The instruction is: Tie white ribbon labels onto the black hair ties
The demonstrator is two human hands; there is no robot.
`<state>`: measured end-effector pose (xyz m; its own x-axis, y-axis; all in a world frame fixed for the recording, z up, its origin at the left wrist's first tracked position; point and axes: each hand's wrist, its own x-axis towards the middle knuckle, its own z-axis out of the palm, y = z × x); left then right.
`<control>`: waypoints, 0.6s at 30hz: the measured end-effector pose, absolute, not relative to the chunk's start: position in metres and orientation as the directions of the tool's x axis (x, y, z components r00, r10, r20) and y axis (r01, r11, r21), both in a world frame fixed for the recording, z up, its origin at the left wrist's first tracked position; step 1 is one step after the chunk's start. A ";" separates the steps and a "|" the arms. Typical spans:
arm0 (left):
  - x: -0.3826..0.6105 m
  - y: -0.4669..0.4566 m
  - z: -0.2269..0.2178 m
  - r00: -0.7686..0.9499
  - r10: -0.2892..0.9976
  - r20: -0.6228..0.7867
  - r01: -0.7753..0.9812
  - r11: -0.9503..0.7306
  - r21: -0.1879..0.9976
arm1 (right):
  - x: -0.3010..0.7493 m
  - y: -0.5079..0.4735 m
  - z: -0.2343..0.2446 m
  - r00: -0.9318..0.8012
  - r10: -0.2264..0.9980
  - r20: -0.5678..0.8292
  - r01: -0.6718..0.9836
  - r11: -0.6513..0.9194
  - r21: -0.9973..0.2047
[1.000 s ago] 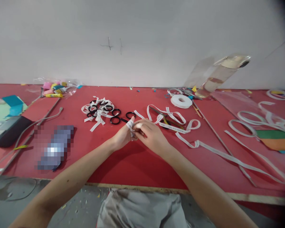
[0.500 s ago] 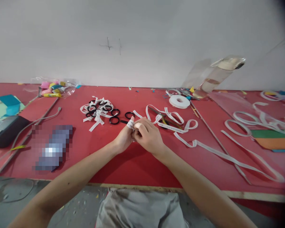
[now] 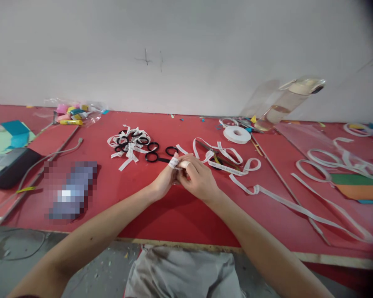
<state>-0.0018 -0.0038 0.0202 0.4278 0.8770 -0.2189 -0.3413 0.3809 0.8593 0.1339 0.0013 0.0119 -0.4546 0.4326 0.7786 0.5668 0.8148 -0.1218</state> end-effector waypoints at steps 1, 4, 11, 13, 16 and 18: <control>-0.002 -0.003 0.020 0.431 0.876 -0.217 -0.336 0.379 0.862 | 0.135 0.001 0.013 -0.464 0.446 0.765 0.543 0.826 -0.153; -0.003 -0.002 0.020 0.428 0.879 -0.208 -0.333 0.368 0.868 | 0.140 0.002 0.016 -0.494 0.457 0.739 0.482 0.852 -0.204; -0.002 -0.002 0.021 0.454 0.876 -0.160 -0.345 0.339 0.875 | 0.139 0.000 0.011 -0.374 0.510 0.775 0.523 0.806 -0.278; -0.003 0.000 0.019 0.458 0.876 -0.153 -0.346 0.334 0.877 | 0.139 0.000 0.010 -0.346 0.557 0.755 0.518 0.784 -0.341; -0.006 0.006 0.011 0.497 0.849 -0.178 -0.309 0.365 0.878 | 0.143 0.004 0.009 -0.388 0.617 0.684 0.485 0.768 -0.417; -0.008 0.010 0.006 0.548 0.812 -0.200 -0.244 0.384 0.891 | 0.147 0.006 0.007 -0.418 0.631 0.654 0.488 0.763 -0.424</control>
